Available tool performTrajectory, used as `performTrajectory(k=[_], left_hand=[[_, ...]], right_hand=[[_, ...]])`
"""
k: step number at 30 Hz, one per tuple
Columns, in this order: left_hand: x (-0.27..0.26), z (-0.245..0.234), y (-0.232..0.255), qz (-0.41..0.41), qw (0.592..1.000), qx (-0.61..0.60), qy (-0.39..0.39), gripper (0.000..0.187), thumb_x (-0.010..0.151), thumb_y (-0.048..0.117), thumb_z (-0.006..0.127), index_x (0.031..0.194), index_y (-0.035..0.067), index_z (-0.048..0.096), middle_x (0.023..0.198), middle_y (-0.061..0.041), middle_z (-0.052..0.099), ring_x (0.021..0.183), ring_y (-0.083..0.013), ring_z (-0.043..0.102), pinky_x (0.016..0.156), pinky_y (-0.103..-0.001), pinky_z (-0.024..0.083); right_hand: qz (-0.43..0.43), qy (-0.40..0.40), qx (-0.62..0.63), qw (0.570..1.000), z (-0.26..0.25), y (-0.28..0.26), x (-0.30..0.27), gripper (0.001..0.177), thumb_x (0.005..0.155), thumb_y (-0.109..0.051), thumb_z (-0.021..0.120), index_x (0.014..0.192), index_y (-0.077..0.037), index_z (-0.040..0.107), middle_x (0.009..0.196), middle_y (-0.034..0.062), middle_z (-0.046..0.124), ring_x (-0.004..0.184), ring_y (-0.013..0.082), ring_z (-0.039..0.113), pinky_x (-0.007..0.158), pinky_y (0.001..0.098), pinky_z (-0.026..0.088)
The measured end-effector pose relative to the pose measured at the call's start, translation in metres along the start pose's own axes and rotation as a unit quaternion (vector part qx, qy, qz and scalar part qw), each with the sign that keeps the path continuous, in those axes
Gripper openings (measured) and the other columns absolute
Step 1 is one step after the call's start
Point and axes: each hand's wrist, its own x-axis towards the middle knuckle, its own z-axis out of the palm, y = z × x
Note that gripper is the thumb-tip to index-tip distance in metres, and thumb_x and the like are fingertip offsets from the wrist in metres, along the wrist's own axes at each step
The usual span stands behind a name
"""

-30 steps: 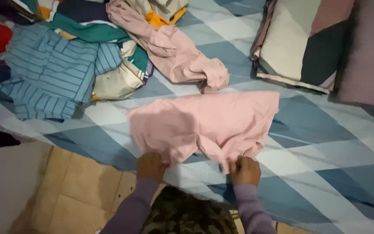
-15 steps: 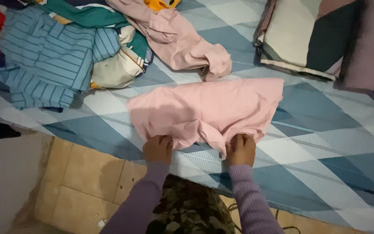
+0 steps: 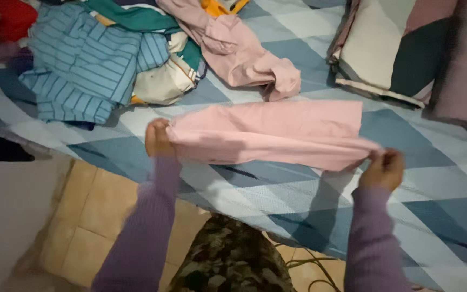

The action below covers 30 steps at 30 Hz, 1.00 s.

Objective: The person folds a pink towel and places it on the bed. They then fold a multi-colored blanket and a pink shirt, stacking each item neatly on the bed.

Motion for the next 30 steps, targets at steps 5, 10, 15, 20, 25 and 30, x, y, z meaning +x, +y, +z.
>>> performTrajectory(k=[5,10,15,20,25,30], left_hand=[[0.003,0.007,0.021,-0.106,0.994,0.016,0.007,0.028,0.111,0.032,0.049,0.11,0.008,0.062,0.083,-0.002,0.052,0.07,-0.0128,0.044,0.062,-0.029,0.04],[-0.061,0.022,0.048,-0.131,0.962,0.239,-0.012,0.031,0.101,0.034,0.055,0.109,0.006,0.066,0.096,-0.008,0.067,0.084,-0.0191,0.064,0.072,-0.034,0.055],[-0.086,0.029,0.071,-0.278,0.904,0.323,0.034,0.043,0.09,0.043,0.066,0.112,0.006,0.067,0.107,-0.019,0.074,0.099,-0.0291,0.072,0.084,-0.041,0.057],[-0.084,0.018,0.066,-0.204,0.922,0.327,-0.042,0.06,0.089,0.046,0.078,0.124,0.002,0.056,0.112,-0.021,0.061,0.1,-0.0318,0.064,0.084,-0.042,0.055],[-0.081,0.012,0.037,-0.182,0.907,0.36,-0.12,0.049,0.09,0.029,0.074,0.127,0.001,0.057,0.116,-0.02,0.061,0.096,-0.0282,0.066,0.081,-0.043,0.058],[-0.051,0.009,0.069,-0.031,0.984,-0.165,-0.054,0.024,0.099,0.008,0.059,0.121,-0.003,0.06,0.124,-0.015,0.061,0.096,-0.0208,0.069,0.079,-0.041,0.062]], right_hand=[[0.067,-0.012,-0.045,0.997,0.006,-0.006,0.024,0.005,0.109,-0.007,0.059,0.112,-0.005,0.055,0.098,0.0053,0.063,0.08,0.0115,0.06,0.062,0.0258,0.05],[0.209,-0.017,-0.036,0.977,0.016,0.001,-0.001,0.012,0.11,-0.016,0.051,0.111,-0.006,0.058,0.09,0.0056,0.064,0.07,0.0121,0.057,0.056,0.0272,0.047],[0.334,-0.007,0.114,0.936,0.013,-0.012,-0.012,0.03,0.104,-0.026,0.05,0.124,-0.005,0.057,0.084,0.0068,0.06,0.06,0.0137,0.052,0.049,0.0291,0.043],[0.391,-0.023,0.015,0.92,0.011,-0.017,-0.01,0.062,0.106,-0.047,0.052,0.146,-0.001,0.042,0.089,0.0132,0.062,0.059,0.0143,0.056,0.048,0.0291,0.049],[0.308,-0.073,-0.006,0.949,0.008,-0.003,-0.011,0.07,0.097,-0.014,0.067,0.156,-0.003,0.032,0.081,0.0155,0.06,0.059,0.0204,0.05,0.045,0.0349,0.041],[0.154,-0.02,0.026,0.988,-0.028,-0.044,0.009,0.025,0.11,-0.01,0.061,0.128,0.007,0.06,0.102,0.0105,0.073,0.086,0.0181,0.074,0.073,0.0329,0.067]])
